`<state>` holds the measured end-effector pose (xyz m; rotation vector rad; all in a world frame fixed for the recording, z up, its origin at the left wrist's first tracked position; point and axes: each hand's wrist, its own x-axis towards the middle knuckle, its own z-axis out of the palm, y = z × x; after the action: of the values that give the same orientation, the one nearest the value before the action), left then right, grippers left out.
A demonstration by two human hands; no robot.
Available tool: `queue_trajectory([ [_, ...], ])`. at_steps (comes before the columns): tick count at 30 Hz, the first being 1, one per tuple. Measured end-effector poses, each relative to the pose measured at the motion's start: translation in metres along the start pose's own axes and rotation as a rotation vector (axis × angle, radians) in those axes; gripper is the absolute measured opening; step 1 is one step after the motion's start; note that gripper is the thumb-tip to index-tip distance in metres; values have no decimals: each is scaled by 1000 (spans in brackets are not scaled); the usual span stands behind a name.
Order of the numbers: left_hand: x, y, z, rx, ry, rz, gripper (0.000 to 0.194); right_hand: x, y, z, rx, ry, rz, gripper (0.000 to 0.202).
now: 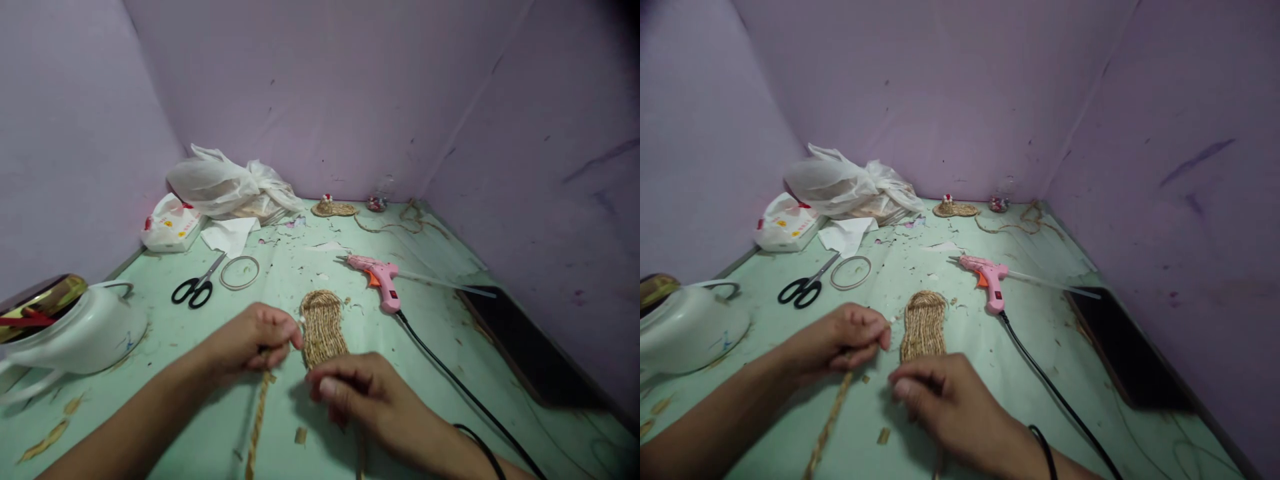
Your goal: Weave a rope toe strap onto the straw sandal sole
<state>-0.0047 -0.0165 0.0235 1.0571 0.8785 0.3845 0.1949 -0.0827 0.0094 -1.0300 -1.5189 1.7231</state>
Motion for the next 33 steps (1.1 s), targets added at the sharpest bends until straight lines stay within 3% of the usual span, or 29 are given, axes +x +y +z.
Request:
queue_trajectory([
  [3, 5, -16, 29, 81, -11, 30, 26, 13, 7, -7, 97, 301, 116, 39],
  [6, 6, -23, 48, 154, 141, 103, 26, 17, 10, -13, 123, 421, 94, 42],
  [10, 7, -19, 48, 218, 262, 161, 36, 15, 11, -17, 375, 364, 40, 34],
  [13, 9, -18, 40, 404, 364, 176, 34, 15, 11, -18, 554, 273, 47, 26],
  [16, 10, -20, 33, 742, 610, 265, 19, 16, 11, -17, 573, 254, 65, 18],
  [19, 6, -23, 32, 956, 820, 494, 16, 17, 10, -15, 561, 261, 101, 18],
  [21, 2, -23, 35, 965, 767, 619, 12, 16, 10, -14, 546, 260, 104, 19],
  [23, -1, -23, 39, 947, 674, 655, 11, 15, 12, -12, 528, 252, 96, 22],
  [28, -1, -23, 44, 934, 621, 640, 13, 14, 15, -9, 452, 217, 81, 29],
  [33, -1, -23, 41, 931, 582, 581, 19, 13, 12, -9, 292, 118, -50, 28],
])
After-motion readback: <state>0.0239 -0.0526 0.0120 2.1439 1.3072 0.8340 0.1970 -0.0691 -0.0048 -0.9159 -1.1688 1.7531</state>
